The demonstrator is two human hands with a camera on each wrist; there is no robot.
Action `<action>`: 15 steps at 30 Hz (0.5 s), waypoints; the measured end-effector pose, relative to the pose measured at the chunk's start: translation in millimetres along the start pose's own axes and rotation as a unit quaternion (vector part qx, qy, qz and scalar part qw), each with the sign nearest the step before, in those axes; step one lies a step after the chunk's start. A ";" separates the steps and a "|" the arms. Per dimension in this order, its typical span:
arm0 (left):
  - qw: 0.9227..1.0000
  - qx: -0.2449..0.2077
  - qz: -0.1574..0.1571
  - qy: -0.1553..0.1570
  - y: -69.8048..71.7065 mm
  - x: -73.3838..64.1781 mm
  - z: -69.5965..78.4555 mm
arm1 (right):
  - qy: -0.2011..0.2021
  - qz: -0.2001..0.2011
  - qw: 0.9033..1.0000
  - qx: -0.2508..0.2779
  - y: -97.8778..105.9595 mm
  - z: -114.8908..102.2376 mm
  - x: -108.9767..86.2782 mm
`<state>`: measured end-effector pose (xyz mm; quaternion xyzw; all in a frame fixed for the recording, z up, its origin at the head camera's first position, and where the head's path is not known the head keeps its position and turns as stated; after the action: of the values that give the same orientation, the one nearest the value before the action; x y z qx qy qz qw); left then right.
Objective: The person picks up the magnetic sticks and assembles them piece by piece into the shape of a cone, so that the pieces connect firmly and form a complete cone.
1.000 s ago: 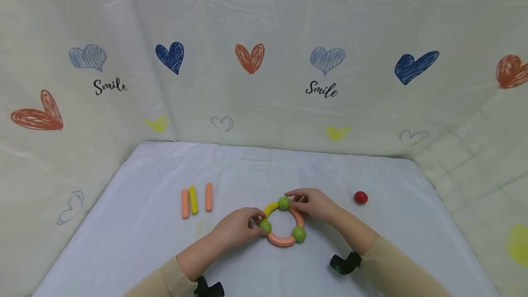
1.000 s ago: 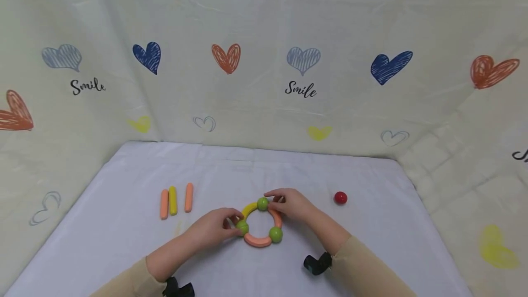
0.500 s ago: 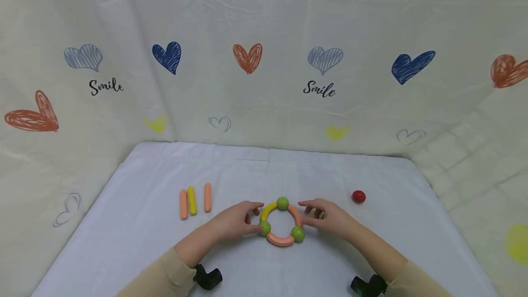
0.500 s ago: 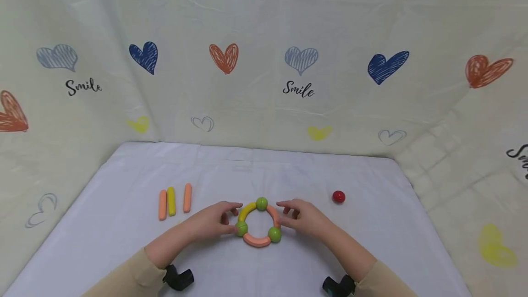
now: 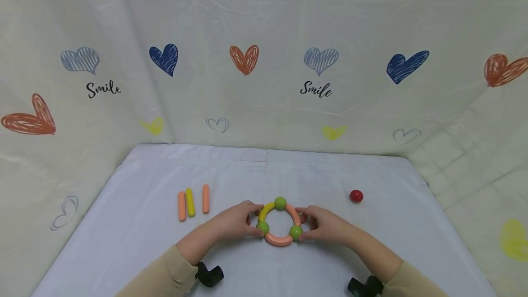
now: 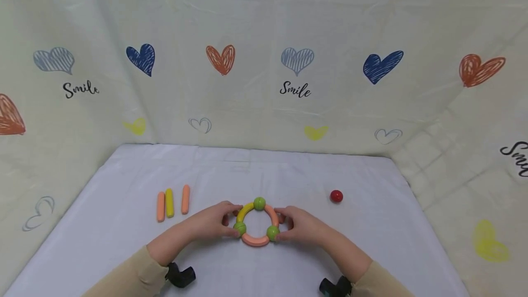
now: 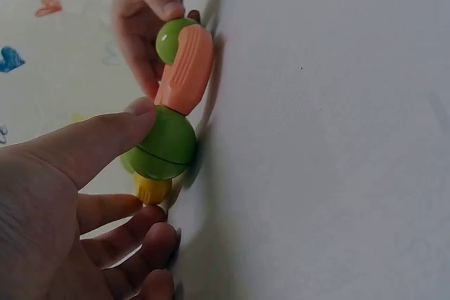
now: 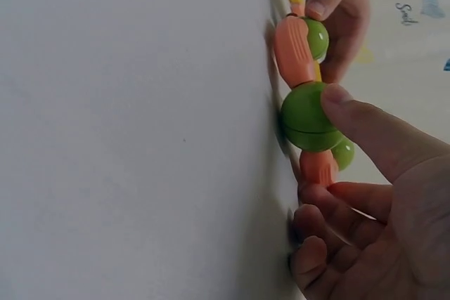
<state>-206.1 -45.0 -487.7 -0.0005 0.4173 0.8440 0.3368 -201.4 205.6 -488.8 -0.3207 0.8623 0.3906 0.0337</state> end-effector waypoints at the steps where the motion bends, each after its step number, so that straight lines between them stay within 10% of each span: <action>1: 1.000 -0.001 0.001 0.001 0.1 0.3 -0.3 | 0.000 -0.003 1.000 0.002 0.8 0.2 1.2; 15: 0.999 -0.003 0.024 0.023 2.5 5.1 -5.0 | 0.006 -0.018 0.999 0.041 12.7 4.3 16.0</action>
<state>-212.9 -46.6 -490.7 -0.0109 0.4221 0.8530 0.3069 -222.2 206.3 -488.5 -0.3369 0.8717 0.3525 0.0483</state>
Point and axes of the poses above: each hand's wrist, its own x-axis towards the middle knuckle, its own y-axis out of the back of the hand, z = x × y, the point moved 5 cm from there along x, towards the middle knuckle, and after that the axes turned 2 degrees about -z, right-handed, at the moved point
